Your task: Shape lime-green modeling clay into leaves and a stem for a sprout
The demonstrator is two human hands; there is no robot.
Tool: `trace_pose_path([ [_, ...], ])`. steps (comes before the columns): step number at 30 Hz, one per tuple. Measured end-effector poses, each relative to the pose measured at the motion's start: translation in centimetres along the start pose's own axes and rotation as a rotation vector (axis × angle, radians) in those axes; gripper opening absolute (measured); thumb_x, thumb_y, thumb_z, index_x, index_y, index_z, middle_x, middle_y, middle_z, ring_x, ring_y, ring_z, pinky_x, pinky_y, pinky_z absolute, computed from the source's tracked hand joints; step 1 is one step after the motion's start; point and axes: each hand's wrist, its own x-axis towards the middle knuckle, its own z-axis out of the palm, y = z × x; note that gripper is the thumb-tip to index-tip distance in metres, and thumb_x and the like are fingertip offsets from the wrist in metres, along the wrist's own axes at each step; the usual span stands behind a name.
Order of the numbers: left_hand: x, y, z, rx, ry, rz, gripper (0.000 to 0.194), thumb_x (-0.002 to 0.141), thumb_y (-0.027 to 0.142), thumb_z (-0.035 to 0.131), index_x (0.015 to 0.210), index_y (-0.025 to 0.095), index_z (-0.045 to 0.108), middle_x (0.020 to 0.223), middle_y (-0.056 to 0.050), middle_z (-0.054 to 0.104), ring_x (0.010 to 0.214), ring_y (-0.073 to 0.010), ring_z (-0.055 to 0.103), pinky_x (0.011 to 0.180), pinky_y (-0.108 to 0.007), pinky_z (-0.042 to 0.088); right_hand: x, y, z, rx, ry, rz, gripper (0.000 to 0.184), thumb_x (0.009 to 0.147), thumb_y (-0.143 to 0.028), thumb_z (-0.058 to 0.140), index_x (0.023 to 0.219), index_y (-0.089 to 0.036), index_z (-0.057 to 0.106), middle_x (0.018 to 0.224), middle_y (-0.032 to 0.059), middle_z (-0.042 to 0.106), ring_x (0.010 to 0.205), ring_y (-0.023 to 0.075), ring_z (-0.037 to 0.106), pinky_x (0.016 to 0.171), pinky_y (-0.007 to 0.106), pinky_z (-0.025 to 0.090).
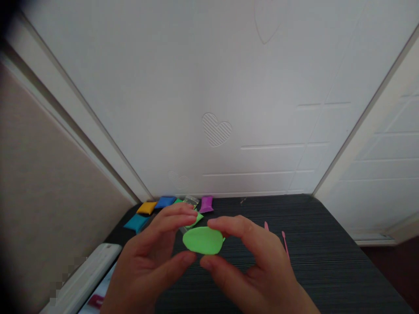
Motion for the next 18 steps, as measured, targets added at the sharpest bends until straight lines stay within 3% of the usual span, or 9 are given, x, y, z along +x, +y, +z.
trace_pose_path([
  [12,0.27,0.74,-0.09,0.083,-0.049,0.070,0.036,0.064,0.007,0.066,0.094,0.026,0.062,0.096,-0.005,0.059,0.099,-0.0220,0.052,0.089,-0.038,0.043,0.02,-0.06,0.20,0.105,0.003,-0.001,0.033,0.070,-0.023,0.065,0.102,-0.027,0.058,0.086,0.0028,0.068,0.074,0.0193,0.065,0.059,0.027,0.055],
  [18,-0.05,0.31,-0.01,0.085,-0.065,0.090,0.040,0.065,0.012,0.066,0.102,0.027,0.059,0.105,-0.005,0.057,0.104,-0.0230,0.050,0.089,-0.036,0.042,0.03,-0.07,0.06,0.156,-0.044,0.020,0.035,0.069,-0.020,0.064,0.103,-0.027,0.056,0.087,0.0026,0.068,0.074,0.0192,0.065,0.057,0.026,0.054],
])
